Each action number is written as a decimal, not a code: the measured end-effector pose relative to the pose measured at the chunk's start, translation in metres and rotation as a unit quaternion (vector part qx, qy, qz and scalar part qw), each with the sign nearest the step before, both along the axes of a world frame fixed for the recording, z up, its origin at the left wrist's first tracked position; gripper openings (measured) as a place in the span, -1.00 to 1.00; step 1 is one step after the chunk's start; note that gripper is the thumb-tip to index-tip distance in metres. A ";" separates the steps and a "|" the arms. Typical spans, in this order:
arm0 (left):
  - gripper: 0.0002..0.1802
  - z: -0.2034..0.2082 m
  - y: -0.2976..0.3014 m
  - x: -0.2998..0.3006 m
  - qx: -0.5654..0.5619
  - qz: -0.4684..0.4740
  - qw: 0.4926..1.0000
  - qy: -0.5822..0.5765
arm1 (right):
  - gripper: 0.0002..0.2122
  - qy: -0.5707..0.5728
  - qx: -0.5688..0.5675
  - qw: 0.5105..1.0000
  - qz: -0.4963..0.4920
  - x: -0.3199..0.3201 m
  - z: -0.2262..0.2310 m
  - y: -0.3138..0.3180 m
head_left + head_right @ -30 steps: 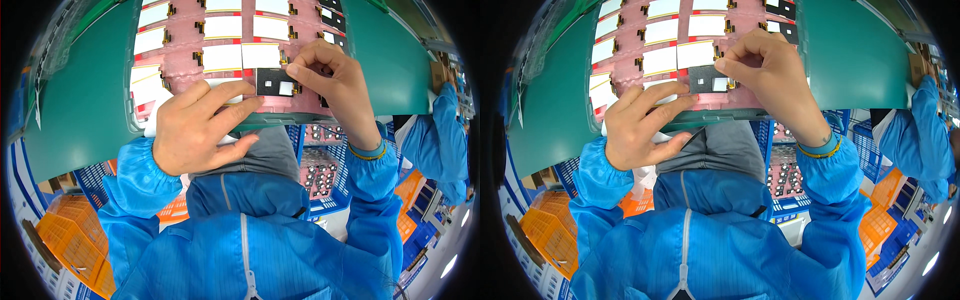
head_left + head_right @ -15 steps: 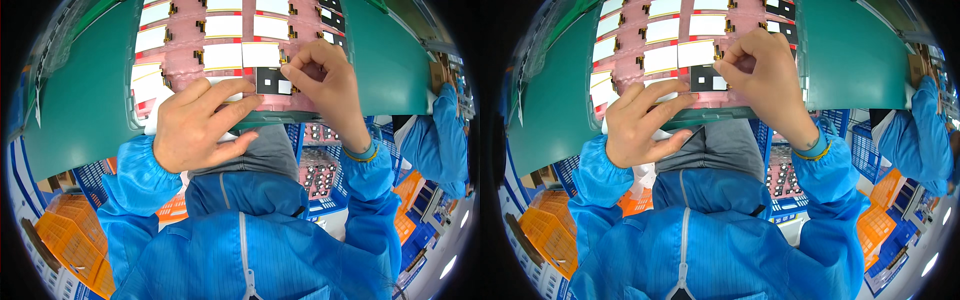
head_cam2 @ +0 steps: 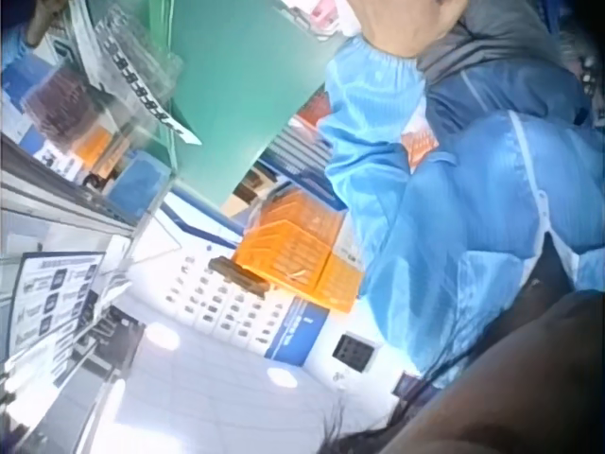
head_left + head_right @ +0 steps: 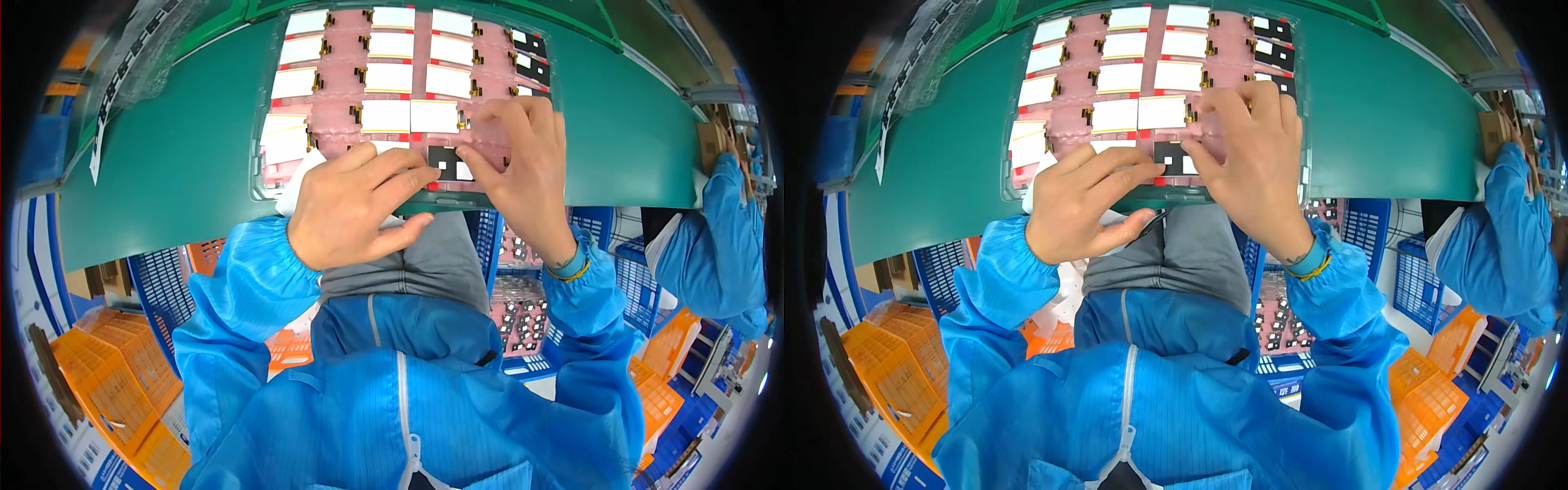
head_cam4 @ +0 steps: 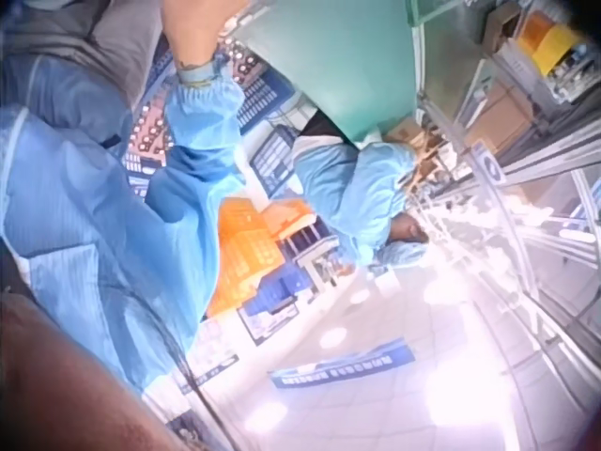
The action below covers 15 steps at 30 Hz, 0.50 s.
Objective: Assembling electronic components by peeling and sticking black sensors onto display modules in a tray.
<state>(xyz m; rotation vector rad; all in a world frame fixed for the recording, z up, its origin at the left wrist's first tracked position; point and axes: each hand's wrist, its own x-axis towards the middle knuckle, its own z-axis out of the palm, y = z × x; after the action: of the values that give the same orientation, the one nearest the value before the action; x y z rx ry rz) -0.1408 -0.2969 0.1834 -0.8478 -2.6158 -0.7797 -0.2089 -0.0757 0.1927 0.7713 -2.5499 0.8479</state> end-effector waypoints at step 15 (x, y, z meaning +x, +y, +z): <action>-0.56 0.005 0.006 0.001 0.041 0.015 0.999 -0.003 | -0.77 0.029 0.036 0.988 0.145 -0.036 -0.008 -0.017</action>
<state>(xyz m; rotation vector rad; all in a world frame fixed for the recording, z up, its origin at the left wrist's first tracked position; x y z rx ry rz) -0.1398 -0.2913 0.1882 -0.7822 -2.5752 -0.8766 -0.2448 -0.0931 0.1844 1.1933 -2.4642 0.8080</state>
